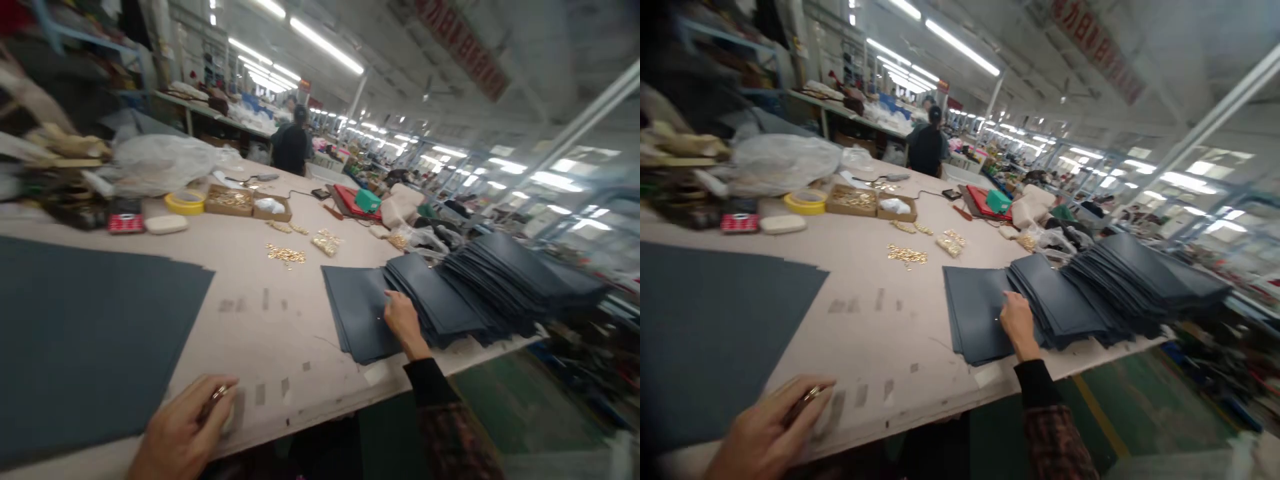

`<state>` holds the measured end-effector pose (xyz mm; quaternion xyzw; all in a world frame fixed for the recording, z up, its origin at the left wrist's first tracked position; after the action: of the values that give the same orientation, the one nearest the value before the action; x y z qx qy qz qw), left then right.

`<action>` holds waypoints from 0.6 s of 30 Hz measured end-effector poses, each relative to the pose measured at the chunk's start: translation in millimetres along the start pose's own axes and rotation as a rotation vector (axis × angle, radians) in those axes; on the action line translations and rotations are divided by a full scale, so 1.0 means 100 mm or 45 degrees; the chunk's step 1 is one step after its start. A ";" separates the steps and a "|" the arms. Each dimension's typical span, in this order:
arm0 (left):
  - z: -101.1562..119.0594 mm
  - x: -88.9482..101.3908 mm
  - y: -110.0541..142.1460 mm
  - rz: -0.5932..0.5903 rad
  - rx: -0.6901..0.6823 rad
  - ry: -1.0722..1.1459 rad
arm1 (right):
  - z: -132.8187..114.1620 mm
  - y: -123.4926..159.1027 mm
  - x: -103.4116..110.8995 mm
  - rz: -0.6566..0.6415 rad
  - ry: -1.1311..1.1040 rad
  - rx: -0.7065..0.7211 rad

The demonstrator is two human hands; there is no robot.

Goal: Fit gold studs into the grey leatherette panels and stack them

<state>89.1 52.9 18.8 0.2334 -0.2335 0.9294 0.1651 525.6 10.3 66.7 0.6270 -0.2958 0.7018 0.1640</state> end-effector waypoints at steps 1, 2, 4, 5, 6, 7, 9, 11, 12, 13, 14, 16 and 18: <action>0.08 0.01 -0.02 -0.072 0.031 0.076 | -0.15 0.07 0.04 -0.013 -0.086 0.062; 0.13 0.04 -0.04 -0.087 0.070 0.129 | -0.34 0.16 0.07 -0.037 -0.211 0.142; 0.19 0.08 -0.07 -0.110 0.115 0.195 | -0.79 0.41 0.17 -0.121 -0.555 0.345; 0.21 0.09 -0.06 -0.106 0.121 0.201 | -1.04 0.57 0.24 -0.175 -0.720 0.462; 0.22 0.10 -0.05 -0.104 0.118 0.200 | -1.29 0.75 0.32 -0.224 -0.852 0.579; 0.23 0.11 -0.03 -0.100 0.112 0.193 | -1.54 0.94 0.41 -0.263 -0.942 0.703; 0.25 0.14 0.01 -0.086 0.104 0.184 | -1.99 1.29 0.57 -0.304 -1.056 0.929; 0.28 0.20 0.05 -0.065 0.117 0.188 | -2.35 1.55 0.69 -0.336 -1.123 1.081; 0.29 0.24 0.06 -0.052 0.129 0.188 | -2.49 1.65 0.71 -0.356 -1.150 1.118; 0.29 0.28 0.08 -0.040 0.142 0.184 | -2.60 1.71 0.72 -0.375 -1.175 1.135; 0.30 0.32 0.09 -0.031 0.157 0.175 | -2.69 1.76 0.72 -0.387 -1.198 1.138; 0.28 0.39 0.12 -0.015 0.184 0.144 | -2.82 1.82 0.71 -0.388 -1.237 1.133; 0.25 0.44 0.16 0.005 0.207 0.108 | -2.92 1.84 0.69 -0.383 -1.261 1.120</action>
<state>54.6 35.3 54.8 0.2061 -0.1507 0.9546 0.1535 175.4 39.3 84.3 0.9171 0.0674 0.3565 -0.1653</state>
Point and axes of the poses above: each hand's wrist, its own y-axis away from the middle knuckle, its own x-axis out of the back of the hand, z = x × y, the point moved 6 cm from there along -y, towards the middle knuckle, and after that the axes turned 11 degrees about y, right-handed, at the moved point
